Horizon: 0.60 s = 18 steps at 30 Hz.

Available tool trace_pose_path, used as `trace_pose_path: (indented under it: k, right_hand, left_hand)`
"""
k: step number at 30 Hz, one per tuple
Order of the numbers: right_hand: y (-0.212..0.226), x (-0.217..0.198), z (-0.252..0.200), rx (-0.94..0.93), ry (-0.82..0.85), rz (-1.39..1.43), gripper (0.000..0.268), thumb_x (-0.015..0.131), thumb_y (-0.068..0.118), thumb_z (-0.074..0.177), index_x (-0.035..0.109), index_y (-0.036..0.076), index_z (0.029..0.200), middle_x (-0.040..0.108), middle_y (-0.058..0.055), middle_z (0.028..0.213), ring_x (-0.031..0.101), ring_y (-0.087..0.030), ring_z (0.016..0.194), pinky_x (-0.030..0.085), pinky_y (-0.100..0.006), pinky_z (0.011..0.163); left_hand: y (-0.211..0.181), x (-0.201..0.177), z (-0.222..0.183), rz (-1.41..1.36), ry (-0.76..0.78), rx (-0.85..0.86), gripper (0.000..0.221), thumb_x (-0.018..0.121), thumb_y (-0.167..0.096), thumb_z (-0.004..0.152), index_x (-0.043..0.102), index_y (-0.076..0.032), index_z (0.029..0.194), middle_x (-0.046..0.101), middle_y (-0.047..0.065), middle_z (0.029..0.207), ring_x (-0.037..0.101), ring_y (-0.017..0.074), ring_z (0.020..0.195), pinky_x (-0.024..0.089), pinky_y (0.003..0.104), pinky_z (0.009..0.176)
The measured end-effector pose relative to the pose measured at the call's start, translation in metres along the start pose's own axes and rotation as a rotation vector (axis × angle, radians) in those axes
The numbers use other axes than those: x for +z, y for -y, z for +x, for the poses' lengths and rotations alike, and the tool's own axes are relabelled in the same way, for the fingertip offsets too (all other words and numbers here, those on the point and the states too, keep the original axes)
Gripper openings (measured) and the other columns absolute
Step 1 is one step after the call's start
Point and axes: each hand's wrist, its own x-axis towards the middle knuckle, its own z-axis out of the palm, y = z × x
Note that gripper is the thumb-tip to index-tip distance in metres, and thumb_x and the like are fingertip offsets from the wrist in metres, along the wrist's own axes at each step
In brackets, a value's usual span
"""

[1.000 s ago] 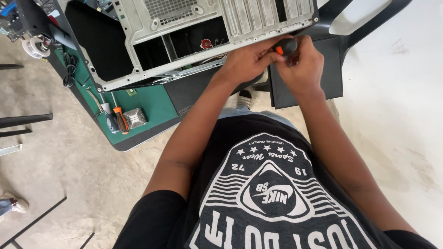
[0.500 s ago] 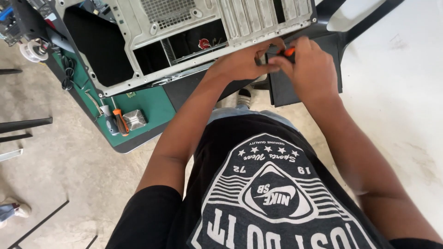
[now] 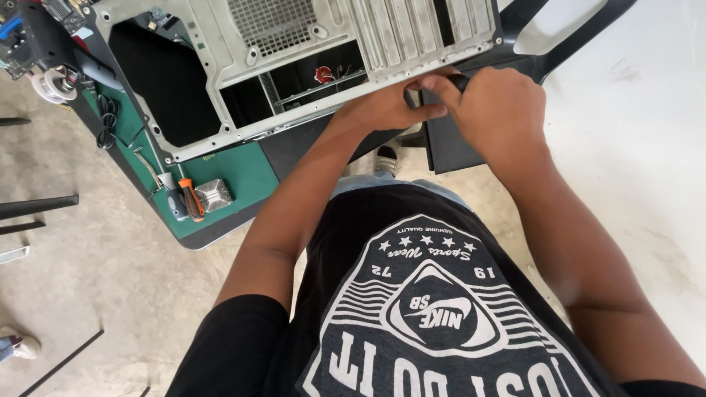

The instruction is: The person is reassembling a computer case by using a screwdriver to secure screws into the frame.

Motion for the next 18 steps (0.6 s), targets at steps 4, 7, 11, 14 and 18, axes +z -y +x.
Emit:
trace_pose_path:
  k: [4,7,11,14,18]
  right_hand:
    - [0.002,0.005,0.001,0.004,-0.099,-0.012,0.1,0.027,0.085,0.111,0.056,0.002,0.062,0.058,-0.012,0.06,0.058,-0.035,0.056,0.041,-0.044,0.049]
    - [-0.017,0.014,-0.008,-0.403,-0.462,0.163,0.053,0.074,0.049,0.096,0.066,0.002,0.118,0.072,-0.017,0.103,0.066,-0.04,0.092,0.049,-0.051,0.069]
    - [-0.02,0.008,-0.017,-0.632,-0.361,0.279,0.042,0.067,-0.001,0.085,0.072,0.001,0.126,0.068,-0.015,0.117,0.065,-0.034,0.096,0.053,-0.046,0.078]
    - [-0.017,0.022,-0.004,-0.484,-0.31,0.179,0.032,0.07,0.009,0.091,0.071,0.006,0.123,0.064,-0.021,0.091,0.061,-0.046,0.072,0.051,-0.053,0.063]
    - [0.0,0.03,0.002,-0.152,-0.189,-0.055,0.066,0.042,0.059,0.114,0.062,0.001,0.09,0.066,-0.018,0.072,0.066,-0.041,0.065,0.047,-0.048,0.052]
  left_hand:
    - [0.009,0.01,0.007,0.059,-0.231,-0.13,0.038,0.061,-0.039,0.094,0.06,-0.041,0.131,0.077,-0.006,0.111,0.072,0.0179,0.104,0.056,0.036,0.082]
    - [0.031,0.007,0.016,0.136,-0.225,0.422,0.028,0.063,-0.017,0.101,0.068,-0.024,0.128,0.071,0.0,0.077,0.061,0.0148,0.064,0.046,0.031,0.06]
    - [0.027,0.003,0.014,0.108,-0.032,0.321,0.019,0.053,-0.026,0.104,0.067,-0.018,0.114,0.062,-0.001,0.073,0.049,0.0118,0.057,0.039,0.03,0.053]
    - [0.033,0.004,0.014,-0.118,0.112,0.319,0.038,0.042,-0.039,0.108,0.053,-0.01,0.131,0.04,0.0,0.077,0.038,0.0142,0.068,0.035,0.031,0.065]
    - [-0.025,-0.017,-0.013,0.029,0.056,-0.093,0.039,0.063,-0.04,0.095,0.05,-0.039,0.131,0.053,-0.009,0.092,0.049,0.0091,0.082,0.04,0.027,0.073]
